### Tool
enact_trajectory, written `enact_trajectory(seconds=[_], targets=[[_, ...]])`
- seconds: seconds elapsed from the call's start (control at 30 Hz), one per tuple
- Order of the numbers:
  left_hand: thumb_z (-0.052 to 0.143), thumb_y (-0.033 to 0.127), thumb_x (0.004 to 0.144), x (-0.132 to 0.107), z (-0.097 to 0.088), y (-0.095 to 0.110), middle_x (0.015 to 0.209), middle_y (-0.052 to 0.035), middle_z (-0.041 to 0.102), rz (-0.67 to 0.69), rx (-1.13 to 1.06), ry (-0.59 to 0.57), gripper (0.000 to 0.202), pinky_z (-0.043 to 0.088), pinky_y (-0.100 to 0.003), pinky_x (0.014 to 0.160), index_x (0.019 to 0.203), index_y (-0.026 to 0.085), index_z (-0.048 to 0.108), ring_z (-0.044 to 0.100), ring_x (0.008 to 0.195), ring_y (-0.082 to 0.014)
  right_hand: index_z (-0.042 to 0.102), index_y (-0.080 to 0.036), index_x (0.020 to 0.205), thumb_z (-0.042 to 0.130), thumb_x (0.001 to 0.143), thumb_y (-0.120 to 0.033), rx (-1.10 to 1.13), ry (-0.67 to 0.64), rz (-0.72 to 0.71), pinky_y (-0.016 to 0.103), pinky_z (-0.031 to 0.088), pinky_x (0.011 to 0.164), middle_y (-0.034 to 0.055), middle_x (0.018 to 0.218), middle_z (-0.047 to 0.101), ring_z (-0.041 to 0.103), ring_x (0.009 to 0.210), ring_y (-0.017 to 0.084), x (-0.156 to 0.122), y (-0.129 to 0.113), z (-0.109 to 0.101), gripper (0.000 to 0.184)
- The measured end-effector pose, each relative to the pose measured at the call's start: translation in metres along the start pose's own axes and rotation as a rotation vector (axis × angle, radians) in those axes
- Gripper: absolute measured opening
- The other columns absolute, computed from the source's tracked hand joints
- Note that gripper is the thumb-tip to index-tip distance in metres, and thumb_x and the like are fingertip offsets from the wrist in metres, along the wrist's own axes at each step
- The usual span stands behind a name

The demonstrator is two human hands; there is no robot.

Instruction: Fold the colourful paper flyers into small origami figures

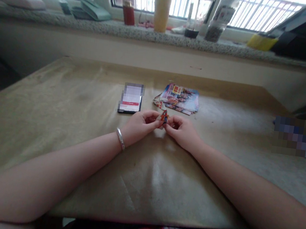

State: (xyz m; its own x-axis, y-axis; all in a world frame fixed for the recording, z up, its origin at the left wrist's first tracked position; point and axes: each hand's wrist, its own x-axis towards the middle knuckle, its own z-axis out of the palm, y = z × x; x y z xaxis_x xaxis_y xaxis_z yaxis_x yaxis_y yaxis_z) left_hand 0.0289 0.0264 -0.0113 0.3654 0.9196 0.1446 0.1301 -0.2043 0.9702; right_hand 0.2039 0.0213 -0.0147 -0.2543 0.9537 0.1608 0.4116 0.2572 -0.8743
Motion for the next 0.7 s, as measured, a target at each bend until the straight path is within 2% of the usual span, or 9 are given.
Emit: enact_trajectory(seconds=[0.13,0.33,0.43,0.57,0.7], targets=[[0.069,0.039,0.074,0.0002,-0.0022,-0.0021,0.091,-0.0065,0.07,-0.006,-0.014,-0.017,0.033,0.051,-0.028,0.078,0.094,0.013,0.064,0.065,0.082,-0.015,0.048,-0.019,0.063,0.057,0.072,-0.036,0.022,0.01,-0.009,0.025,0.029,0.052,-0.0036,0.058,0.047,0.04,0.054,0.01,0.0009,0.0029,-0.0015,0.021],[0.067,0.033,0.076,-0.0009,-0.0032,-0.0006,0.081,-0.0036,0.069,-0.041,0.053,0.01,0.023,0.05,-0.027,0.073,0.087,0.013,0.064,0.063,0.075,-0.0134,0.049,-0.02,0.066,0.058,0.074,-0.035,0.014,-0.012,-0.033,0.025,0.029,0.051,-0.0037,0.059,0.047,0.039,0.054,0.01,0.0002,0.0058,-0.0025,0.02],[0.065,0.027,0.077,-0.0012,-0.0021,0.0013,0.08,-0.0028,0.068,-0.03,0.041,-0.016,0.017,0.05,-0.027,0.074,0.086,0.013,0.062,0.063,0.074,-0.0129,0.049,-0.02,0.067,0.059,0.074,-0.033,0.03,-0.04,-0.053,0.025,0.029,0.052,-0.0039,0.059,0.046,0.039,0.055,0.01,-0.0002,0.0061,-0.0021,0.019],[0.061,0.018,0.078,-0.0017,-0.0003,0.0011,0.081,-0.0015,0.067,-0.015,0.006,-0.044,0.015,0.05,-0.026,0.074,0.092,0.015,0.056,0.064,0.076,-0.0122,0.049,-0.02,0.08,0.061,0.075,-0.033,0.231,-0.083,-0.088,0.025,0.036,0.058,-0.0026,0.07,0.053,0.046,0.061,0.011,0.0002,0.0059,-0.0013,0.018],[0.06,0.013,0.077,-0.0027,0.0001,-0.0031,0.07,0.0048,0.058,0.025,0.056,0.016,0.018,0.046,-0.022,0.062,0.087,0.018,0.046,0.06,0.065,-0.0098,0.049,-0.021,0.079,0.059,0.076,-0.046,0.415,-0.09,-0.054,0.026,0.041,0.062,-0.002,0.07,0.054,0.05,0.063,0.012,0.0004,0.0034,-0.004,0.027]])
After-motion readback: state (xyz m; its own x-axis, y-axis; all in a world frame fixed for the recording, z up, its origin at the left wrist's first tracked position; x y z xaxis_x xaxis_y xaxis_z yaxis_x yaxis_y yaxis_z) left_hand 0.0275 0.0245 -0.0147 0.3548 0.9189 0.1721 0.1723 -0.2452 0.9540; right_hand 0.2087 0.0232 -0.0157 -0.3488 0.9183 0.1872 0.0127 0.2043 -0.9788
